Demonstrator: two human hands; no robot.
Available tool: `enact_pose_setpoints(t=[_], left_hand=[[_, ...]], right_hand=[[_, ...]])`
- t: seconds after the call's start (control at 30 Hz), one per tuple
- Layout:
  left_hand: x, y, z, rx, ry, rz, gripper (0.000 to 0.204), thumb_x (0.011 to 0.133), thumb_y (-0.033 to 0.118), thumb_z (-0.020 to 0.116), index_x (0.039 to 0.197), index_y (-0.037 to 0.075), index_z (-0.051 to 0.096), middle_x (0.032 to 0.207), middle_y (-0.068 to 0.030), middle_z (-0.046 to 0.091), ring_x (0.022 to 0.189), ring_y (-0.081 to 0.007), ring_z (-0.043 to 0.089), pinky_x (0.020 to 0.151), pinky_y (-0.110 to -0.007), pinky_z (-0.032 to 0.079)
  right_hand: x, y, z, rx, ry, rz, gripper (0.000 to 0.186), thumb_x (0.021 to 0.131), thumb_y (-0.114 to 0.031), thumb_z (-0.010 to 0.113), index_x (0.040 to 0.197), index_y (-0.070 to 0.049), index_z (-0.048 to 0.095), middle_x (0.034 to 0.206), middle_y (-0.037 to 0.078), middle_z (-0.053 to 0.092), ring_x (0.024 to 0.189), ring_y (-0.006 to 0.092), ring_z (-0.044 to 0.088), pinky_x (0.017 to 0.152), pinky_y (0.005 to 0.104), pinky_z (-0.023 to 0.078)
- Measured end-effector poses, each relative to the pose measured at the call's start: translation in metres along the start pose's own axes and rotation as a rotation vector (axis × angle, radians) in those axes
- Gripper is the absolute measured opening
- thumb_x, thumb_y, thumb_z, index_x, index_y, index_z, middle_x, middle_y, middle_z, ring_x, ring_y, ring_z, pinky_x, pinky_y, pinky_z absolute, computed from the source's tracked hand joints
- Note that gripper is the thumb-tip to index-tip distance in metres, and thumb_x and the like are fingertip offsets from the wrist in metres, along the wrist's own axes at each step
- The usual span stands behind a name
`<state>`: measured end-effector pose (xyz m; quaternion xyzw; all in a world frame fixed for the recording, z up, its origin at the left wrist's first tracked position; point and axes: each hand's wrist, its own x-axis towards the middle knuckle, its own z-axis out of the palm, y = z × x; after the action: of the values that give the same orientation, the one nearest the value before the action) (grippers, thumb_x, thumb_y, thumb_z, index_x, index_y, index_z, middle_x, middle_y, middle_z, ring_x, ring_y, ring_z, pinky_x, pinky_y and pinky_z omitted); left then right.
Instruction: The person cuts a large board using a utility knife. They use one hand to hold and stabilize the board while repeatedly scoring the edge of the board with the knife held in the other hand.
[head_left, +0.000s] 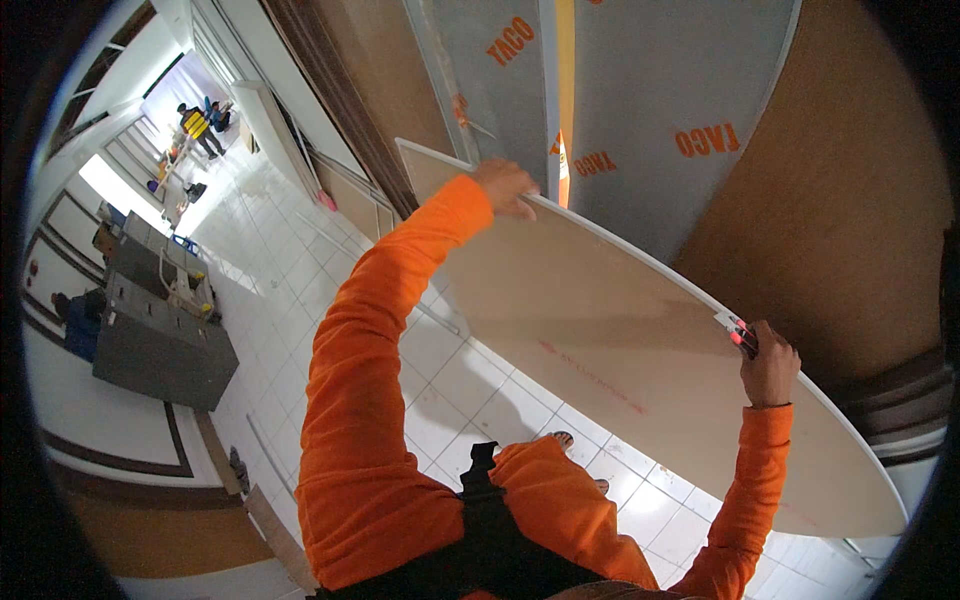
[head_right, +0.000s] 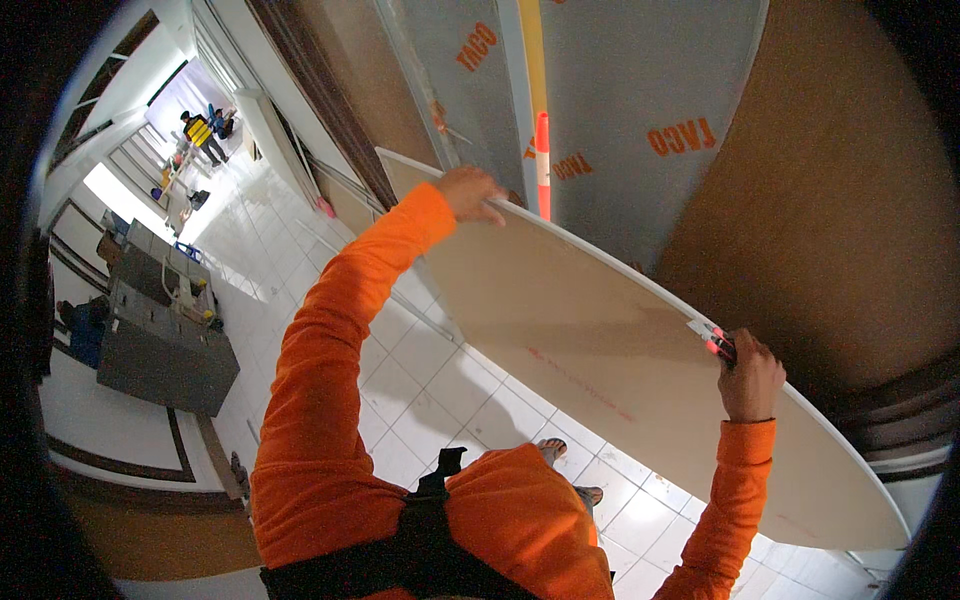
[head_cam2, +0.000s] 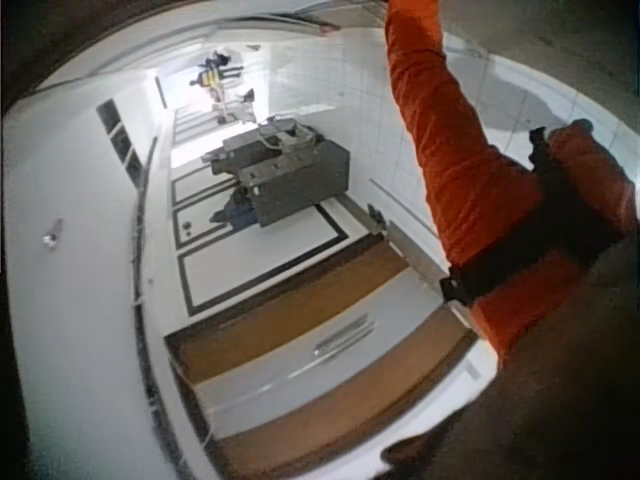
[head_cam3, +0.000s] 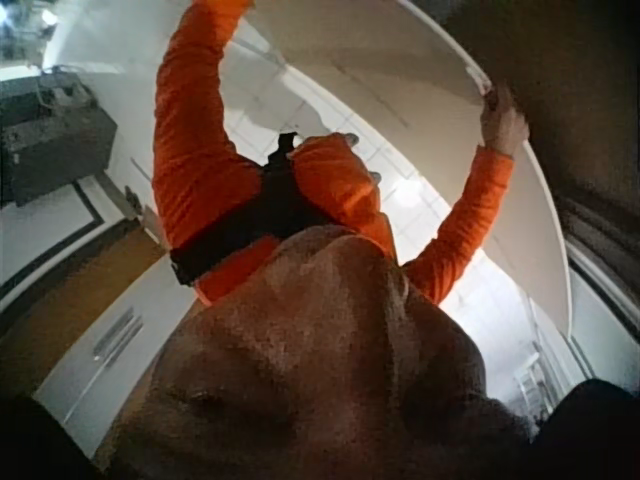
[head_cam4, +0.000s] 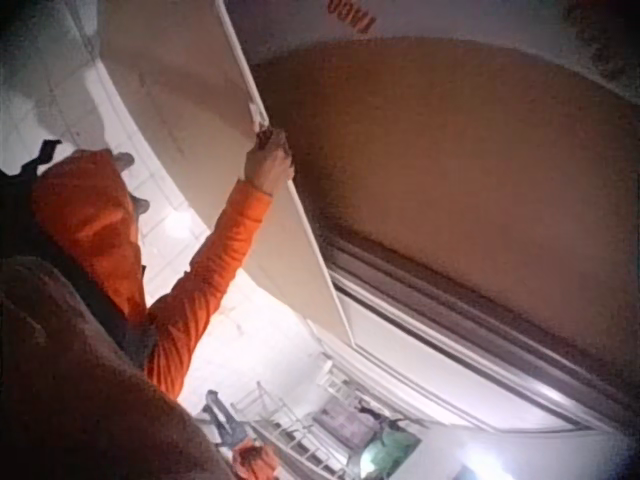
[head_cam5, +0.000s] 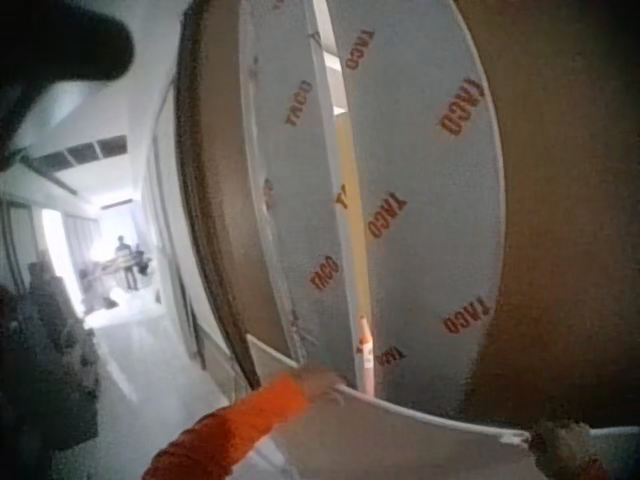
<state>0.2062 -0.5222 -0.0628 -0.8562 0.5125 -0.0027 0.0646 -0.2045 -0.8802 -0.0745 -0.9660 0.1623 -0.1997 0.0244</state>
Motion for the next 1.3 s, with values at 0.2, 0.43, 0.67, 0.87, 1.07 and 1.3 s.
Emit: enact_pose_setpoints(t=[0.2,0.43,0.67,0.87,1.07,1.3], left_hand=[[0.001,-0.001,0.001,-0.032,0.048,0.05,0.062,0.081,0.063,0.076,0.119,0.014,0.076,0.102,-0.0192,0.074,0.102,-0.0429,0.068,0.09,-0.055,0.053],[0.002,-0.005,0.009,-0.008,0.132,0.064,0.058,0.084,0.06,0.074,0.118,0.014,0.076,0.099,-0.0191,0.074,0.101,-0.0419,0.069,0.087,-0.055,0.052],[0.005,0.002,0.013,0.01,0.083,0.038,0.056,0.085,0.063,0.071,0.117,0.018,0.077,0.1,-0.018,0.074,0.101,-0.0411,0.069,0.088,-0.055,0.052],[0.008,0.007,0.014,-0.01,0.08,-0.002,0.054,0.086,0.063,0.07,0.119,0.02,0.076,0.101,-0.0178,0.075,0.099,-0.0408,0.07,0.088,-0.056,0.053],[0.004,0.002,0.015,0.005,0.057,-0.009,0.052,0.088,0.061,0.07,0.122,0.022,0.075,0.102,-0.0168,0.075,0.098,-0.0405,0.071,0.09,-0.055,0.053],[0.001,0.003,0.02,0.005,0.138,0.001,0.051,0.089,0.061,0.067,0.121,0.022,0.075,0.1,-0.0142,0.077,0.095,-0.0359,0.074,0.082,-0.053,0.057]], right_hand=[[0.001,-0.002,0.001,0.012,0.025,-0.007,0.024,0.077,-0.002,0.076,0.095,-0.009,0.063,0.09,0.011,0.072,0.085,0.0388,0.07,0.067,0.0498,0.053],[0.001,-0.001,0.002,-0.002,0.038,0.007,0.02,0.077,-0.003,0.074,0.093,-0.009,0.064,0.089,0.012,0.071,0.086,0.0389,0.07,0.068,0.0495,0.053],[-0.002,0.0,0.014,0.043,0.059,0.014,0.021,0.078,-0.002,0.072,0.095,-0.01,0.063,0.089,0.012,0.07,0.085,0.0387,0.07,0.07,0.0492,0.054],[-0.004,0.011,0.022,-0.009,0.057,-0.019,0.024,0.078,0.0,0.073,0.097,-0.011,0.064,0.09,0.011,0.071,0.087,0.0362,0.071,0.07,0.0485,0.055],[-0.007,0.009,0.024,-0.026,0.118,-0.016,0.023,0.081,-0.005,0.076,0.101,-0.01,0.065,0.092,0.011,0.072,0.087,0.0354,0.07,0.072,0.0464,0.054],[-0.007,-0.001,0.023,-0.124,0.169,0.006,0.021,0.082,-0.005,0.073,0.102,-0.009,0.066,0.094,0.01,0.07,0.089,0.0336,0.068,0.076,0.0451,0.054]])
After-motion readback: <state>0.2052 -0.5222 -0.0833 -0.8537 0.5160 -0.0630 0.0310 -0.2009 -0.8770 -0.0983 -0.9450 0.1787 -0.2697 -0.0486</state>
